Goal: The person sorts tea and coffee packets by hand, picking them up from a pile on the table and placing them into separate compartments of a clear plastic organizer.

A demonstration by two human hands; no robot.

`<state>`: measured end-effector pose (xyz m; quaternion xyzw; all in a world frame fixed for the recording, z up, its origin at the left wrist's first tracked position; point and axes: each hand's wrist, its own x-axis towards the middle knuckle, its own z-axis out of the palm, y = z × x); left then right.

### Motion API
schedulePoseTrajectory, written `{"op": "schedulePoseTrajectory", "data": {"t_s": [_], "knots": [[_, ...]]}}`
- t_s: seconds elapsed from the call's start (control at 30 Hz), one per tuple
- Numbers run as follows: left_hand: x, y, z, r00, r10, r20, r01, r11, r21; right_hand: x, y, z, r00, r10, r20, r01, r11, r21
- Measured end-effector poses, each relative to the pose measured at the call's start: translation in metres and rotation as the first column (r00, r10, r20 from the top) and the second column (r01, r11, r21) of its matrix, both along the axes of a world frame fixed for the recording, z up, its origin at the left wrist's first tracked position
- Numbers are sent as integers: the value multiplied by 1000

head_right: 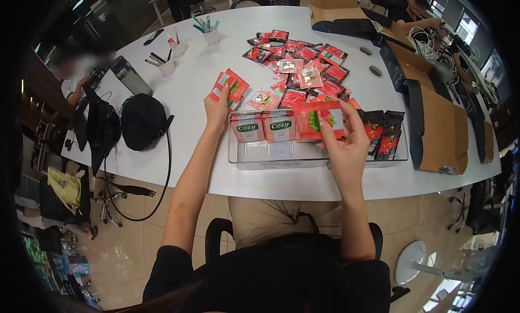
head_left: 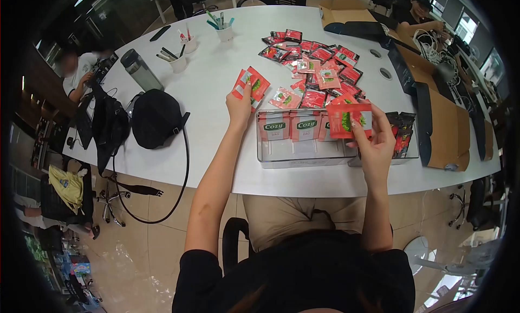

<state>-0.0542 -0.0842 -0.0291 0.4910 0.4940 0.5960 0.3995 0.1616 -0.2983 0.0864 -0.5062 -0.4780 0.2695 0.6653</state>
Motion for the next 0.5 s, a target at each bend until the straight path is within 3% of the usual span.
{"op": "schedulePoseTrajectory", "data": {"t_s": [0.03, 0.07, 0.17, 0.2, 0.4, 0.5], "knots": [[2, 0, 2, 1000, 1, -10, -1, 1000, -1, 2, 1, 2, 996, 1, 86, 4, 998, -57], [4, -1, 3, 1000, 14, 18, -15, 1000, 21, 3, 9, -7, 989, -34, 143, 30, 999, 26], [2, 2, 0, 1000, -6, 2, 6, 1000, 9, 8, 20, -7, 954, 37, 297, -7, 995, -101], [2, 2, -1, 1000, -4, 2, 4, 1000, 17, 1, 24, -7, 963, 41, 267, -32, 999, -38], [2, -1, 5, 1000, -12, 9, 12, 1000, 5, -4, 25, 1, 962, 185, 200, -149, 972, -183], [4, -2, 6, 1000, 1, -9, 0, 999, 32, -7, 32, -6, 943, 216, 254, -214, 976, -36]]}}
